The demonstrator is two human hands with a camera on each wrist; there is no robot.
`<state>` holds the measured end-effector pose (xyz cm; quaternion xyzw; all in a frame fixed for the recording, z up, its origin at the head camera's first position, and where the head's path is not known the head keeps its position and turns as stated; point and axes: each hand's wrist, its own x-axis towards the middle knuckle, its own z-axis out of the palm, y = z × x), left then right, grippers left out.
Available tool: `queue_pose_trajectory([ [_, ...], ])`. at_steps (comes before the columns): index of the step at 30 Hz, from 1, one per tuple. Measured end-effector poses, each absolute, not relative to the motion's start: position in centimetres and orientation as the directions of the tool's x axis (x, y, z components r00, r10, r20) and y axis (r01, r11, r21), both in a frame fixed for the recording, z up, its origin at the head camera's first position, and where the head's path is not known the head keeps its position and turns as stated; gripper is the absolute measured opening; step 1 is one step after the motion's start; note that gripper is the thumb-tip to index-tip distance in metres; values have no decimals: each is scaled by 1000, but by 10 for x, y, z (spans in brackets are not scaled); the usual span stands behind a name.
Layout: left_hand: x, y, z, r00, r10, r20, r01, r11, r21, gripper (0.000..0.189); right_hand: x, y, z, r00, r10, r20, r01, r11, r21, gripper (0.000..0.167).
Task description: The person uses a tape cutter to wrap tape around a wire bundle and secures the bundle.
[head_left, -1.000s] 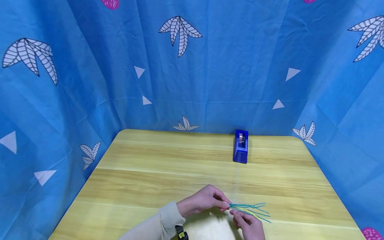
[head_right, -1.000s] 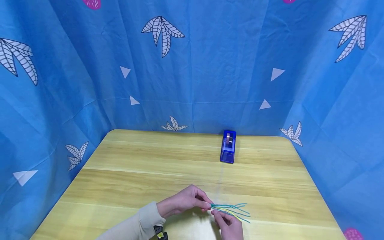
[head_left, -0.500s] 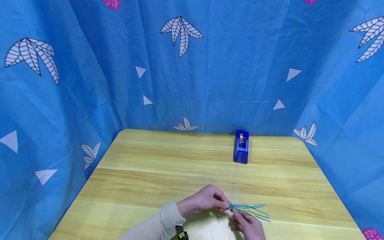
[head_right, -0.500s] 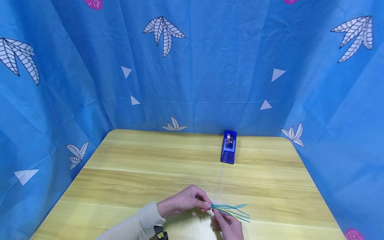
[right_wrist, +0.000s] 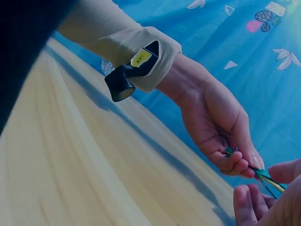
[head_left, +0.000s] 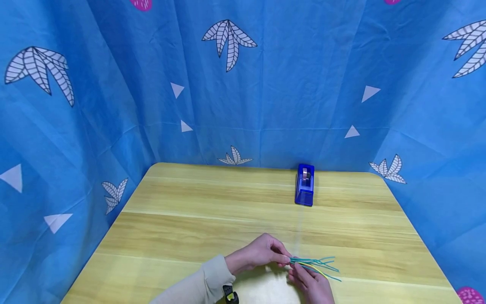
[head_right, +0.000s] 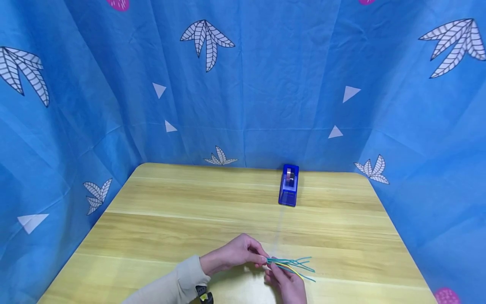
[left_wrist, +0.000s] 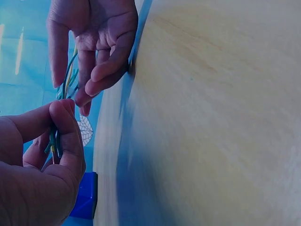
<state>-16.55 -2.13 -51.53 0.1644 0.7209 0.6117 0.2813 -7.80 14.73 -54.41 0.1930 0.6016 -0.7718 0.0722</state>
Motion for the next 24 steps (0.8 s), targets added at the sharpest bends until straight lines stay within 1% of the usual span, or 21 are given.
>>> queue_pose_trajectory([
  [2,-165,-21,-515,-791,578,-202,-100,204,974,4,-78,147,-544,-917,118,-381,338,-281,-898,39],
  [9,-164,-20,-514,-796,569,-206,-91,224,970,3,-78,147,-542,-915,116,-387,323,-365,-873,26],
  [11,-164,-20,-514,-798,566,-209,-91,231,969,3,-78,147,-541,-915,119,-384,317,-374,-871,26],
  [14,-164,-20,-514,-800,563,-209,-91,230,969,3,-78,147,-540,-915,123,-385,314,-383,-869,33],
  [16,-164,-20,-515,-799,564,-207,-94,224,970,3,-78,148,-539,-917,118,-381,312,-383,-870,42],
  [18,-164,-20,-515,-797,567,-206,-93,221,971,3,-78,149,-539,-914,111,-390,320,-396,-861,46],
  [20,-164,-20,-515,-794,570,-211,-99,222,970,3,-78,149,-539,-909,109,-402,325,-418,-848,39],
  [24,-163,-19,-515,-796,567,-210,-81,244,966,3,-79,147,-539,-899,130,-419,329,-434,-839,12],
])
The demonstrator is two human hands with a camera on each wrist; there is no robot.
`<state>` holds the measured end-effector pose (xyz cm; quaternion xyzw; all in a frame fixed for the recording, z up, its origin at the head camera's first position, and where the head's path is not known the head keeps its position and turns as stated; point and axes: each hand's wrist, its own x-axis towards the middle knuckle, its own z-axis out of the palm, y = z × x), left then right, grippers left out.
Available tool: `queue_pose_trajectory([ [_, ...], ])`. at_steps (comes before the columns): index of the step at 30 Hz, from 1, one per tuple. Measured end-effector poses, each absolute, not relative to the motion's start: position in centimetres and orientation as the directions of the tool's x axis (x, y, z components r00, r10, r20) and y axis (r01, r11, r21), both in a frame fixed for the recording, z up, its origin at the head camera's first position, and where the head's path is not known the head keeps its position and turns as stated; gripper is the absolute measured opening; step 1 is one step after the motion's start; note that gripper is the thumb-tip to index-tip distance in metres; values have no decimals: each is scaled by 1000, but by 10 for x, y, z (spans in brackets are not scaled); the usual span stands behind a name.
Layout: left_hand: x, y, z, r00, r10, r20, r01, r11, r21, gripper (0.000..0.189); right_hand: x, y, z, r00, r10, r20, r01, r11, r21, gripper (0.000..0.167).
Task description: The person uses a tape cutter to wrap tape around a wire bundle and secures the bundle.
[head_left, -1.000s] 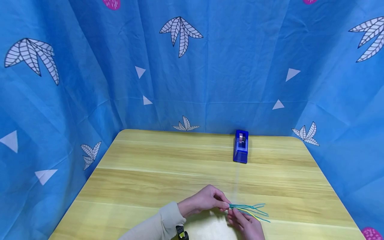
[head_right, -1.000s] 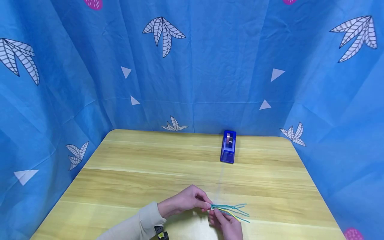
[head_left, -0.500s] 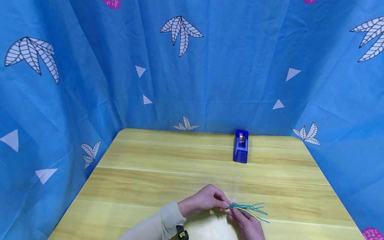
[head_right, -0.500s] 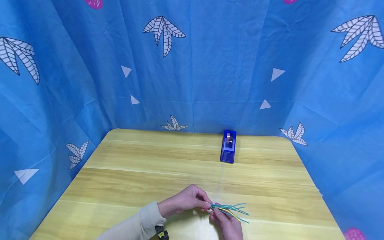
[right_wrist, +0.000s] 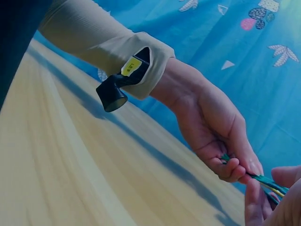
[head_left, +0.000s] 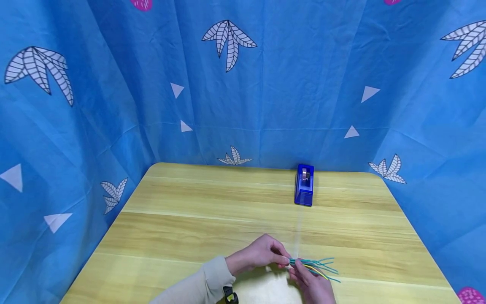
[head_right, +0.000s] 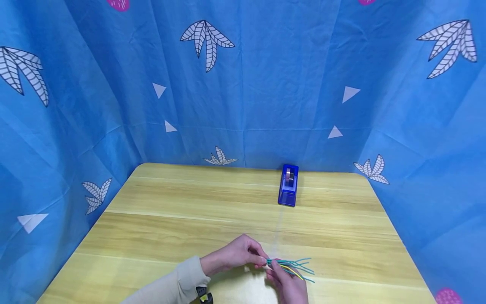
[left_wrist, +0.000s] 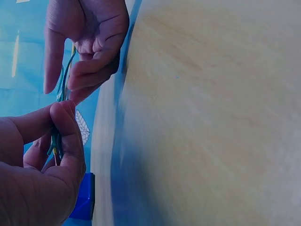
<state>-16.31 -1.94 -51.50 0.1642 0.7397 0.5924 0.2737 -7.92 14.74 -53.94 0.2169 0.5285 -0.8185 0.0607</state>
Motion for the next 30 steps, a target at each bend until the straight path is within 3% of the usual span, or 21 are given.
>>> queue_pose_trajectory([
  [3,-163,-19,-516,-798,567,-205,-72,248,966,3,-81,145,-539,-894,154,-422,328,-417,-848,5],
  [17,-163,-20,-517,-806,554,-206,-56,275,960,4,-84,143,-538,-926,135,-352,259,-451,-854,18],
  [21,-163,-20,-516,-813,543,-211,-62,279,958,4,-85,145,-539,-925,125,-360,267,-460,-847,13],
  [27,-166,-21,-515,-825,516,-229,-105,257,961,4,-85,176,-534,-912,85,-400,330,-425,-843,74],
  [30,-166,-21,-515,-825,514,-233,-114,252,961,4,-83,202,-523,-917,179,-356,278,-353,-893,88],
])
